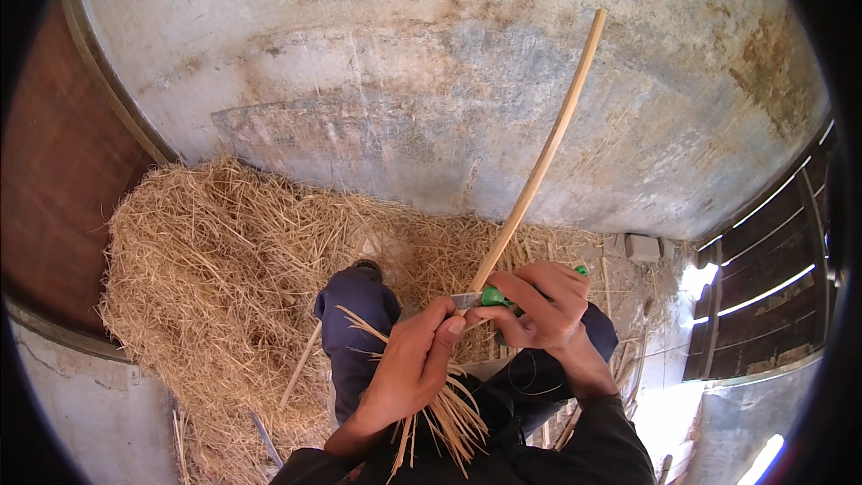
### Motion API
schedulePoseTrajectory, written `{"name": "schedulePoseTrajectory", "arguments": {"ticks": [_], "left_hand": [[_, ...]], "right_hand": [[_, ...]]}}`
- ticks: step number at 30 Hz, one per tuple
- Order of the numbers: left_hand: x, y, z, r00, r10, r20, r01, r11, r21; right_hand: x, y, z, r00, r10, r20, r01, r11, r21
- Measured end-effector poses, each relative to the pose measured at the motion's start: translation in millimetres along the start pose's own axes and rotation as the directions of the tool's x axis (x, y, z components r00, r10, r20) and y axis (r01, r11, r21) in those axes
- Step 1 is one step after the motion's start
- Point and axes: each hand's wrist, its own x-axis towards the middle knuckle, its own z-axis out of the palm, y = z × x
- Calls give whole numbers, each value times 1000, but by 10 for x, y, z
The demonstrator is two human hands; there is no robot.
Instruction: The person uses a small hand tool to shave and refine the surface of a bamboo stick while holding it over a pile of straw.
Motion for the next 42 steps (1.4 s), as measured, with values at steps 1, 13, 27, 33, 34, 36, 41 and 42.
{"name": "schedulePoseTrajectory", "arguments": {"ticks": [1, 13, 27, 33, 34, 36, 41, 42], "left_hand": [[1, 2, 0, 1000, -2, 2, 2, 1000, -6], [-215, -80, 11, 971, -74, 226, 74, 997, 9], [550, -129, 27, 956, 292, -41, -267, 916, 300], [808, -44, 115, 940, 338, 53, -337, 890, 306], [856, -50, 148, 928, 369, 56, -369, 883, 289], [946, -55, 190, 929, 359, 95, -371, 898, 236], [1112, -231, 272, 945, 230, 234, -261, 959, 112], [1136, -301, 285, 944, 223, 245, -254, 962, 101]], "right_hand": [[-1, 1, 2, 1000, 4, -3, -4, 1000, -3], [-1, 1208, -651, 691, 571, -444, -636, 772, 3], [-141, 564, -23, 796, 588, 142, -508, 521, 686], [-159, 601, -56, 643, 734, 218, -552, 247, 797], [-150, 597, -65, 635, 742, 212, -531, 220, 819], [-149, 611, -61, 654, 734, 182, -488, 225, 843], [-193, 642, -37, 612, 770, 179, -521, 222, 825], [-153, 640, -15, 605, 774, 186, -544, 231, 806]]}}
